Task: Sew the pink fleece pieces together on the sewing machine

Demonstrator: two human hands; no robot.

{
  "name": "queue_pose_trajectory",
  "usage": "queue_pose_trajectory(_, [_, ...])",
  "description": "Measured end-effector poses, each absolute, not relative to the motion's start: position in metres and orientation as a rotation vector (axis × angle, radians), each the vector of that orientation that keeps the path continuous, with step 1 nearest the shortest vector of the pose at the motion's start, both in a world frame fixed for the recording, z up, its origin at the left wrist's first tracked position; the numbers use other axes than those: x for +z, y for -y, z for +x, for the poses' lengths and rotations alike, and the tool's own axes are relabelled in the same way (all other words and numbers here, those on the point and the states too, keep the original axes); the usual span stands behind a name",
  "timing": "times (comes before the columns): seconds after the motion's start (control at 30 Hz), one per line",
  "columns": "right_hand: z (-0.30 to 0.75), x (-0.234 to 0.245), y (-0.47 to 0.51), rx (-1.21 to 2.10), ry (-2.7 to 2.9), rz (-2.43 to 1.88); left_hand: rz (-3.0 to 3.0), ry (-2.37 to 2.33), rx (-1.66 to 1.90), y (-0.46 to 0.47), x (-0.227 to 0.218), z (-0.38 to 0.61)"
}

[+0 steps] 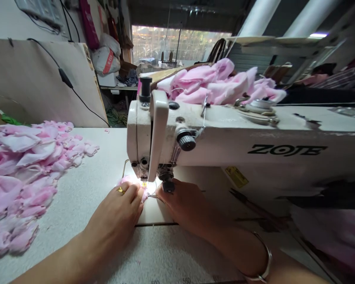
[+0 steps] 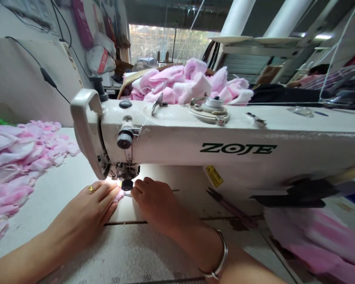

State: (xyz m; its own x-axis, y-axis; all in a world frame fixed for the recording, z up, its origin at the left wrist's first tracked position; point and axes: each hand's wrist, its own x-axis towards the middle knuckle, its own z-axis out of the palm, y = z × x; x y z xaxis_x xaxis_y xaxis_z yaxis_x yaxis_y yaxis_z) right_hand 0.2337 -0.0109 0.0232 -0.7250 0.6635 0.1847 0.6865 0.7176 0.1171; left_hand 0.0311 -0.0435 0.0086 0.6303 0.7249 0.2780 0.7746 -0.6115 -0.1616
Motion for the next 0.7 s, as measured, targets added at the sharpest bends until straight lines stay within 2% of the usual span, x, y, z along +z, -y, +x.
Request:
queue_pose_trajectory(0.47, [0.241,0.023,0.007,-0.278,2.595,-1.231,-2.518,1.308,-0.184,0.052,-0.005,0.038])
queue_pose_trajectory(0.7, [0.252,0.021,0.003,-0.527,2.519,-1.338,-2.45,1.305,-0.207,0.056,-0.007,0.04])
